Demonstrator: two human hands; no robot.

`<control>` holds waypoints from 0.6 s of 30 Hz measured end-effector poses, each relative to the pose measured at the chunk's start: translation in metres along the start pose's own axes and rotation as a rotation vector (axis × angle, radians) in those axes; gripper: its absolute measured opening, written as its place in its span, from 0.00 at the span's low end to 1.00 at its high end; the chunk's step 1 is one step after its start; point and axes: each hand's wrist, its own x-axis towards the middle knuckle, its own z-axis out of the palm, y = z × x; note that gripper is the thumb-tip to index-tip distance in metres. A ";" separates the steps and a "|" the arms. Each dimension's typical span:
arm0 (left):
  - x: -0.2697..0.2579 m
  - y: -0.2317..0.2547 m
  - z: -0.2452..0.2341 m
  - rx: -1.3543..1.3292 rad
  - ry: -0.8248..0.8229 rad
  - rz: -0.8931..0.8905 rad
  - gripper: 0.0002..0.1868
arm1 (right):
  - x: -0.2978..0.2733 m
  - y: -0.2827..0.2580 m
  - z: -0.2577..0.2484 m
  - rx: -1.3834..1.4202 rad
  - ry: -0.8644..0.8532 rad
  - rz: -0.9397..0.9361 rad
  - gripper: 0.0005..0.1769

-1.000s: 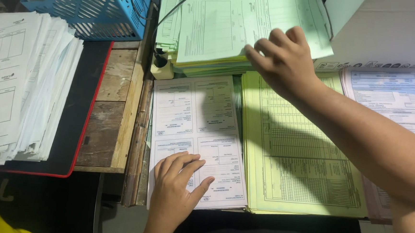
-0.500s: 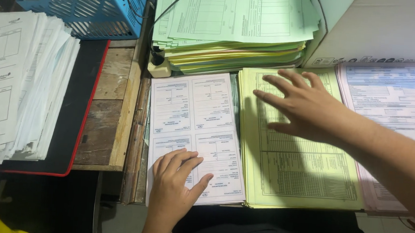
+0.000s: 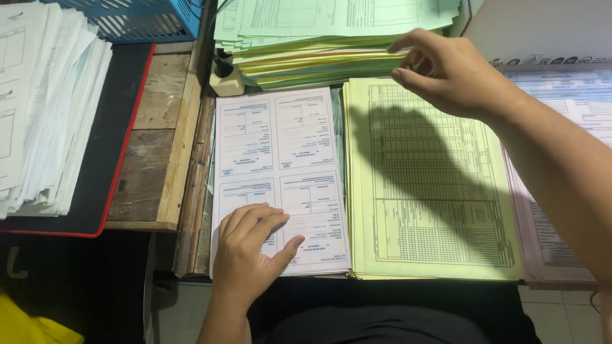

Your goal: Sorting and organizing different colored printed forms on a desk

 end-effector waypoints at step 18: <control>0.004 0.004 -0.016 -0.034 -0.273 0.055 0.38 | -0.125 -0.015 0.000 -0.251 -0.790 0.241 0.34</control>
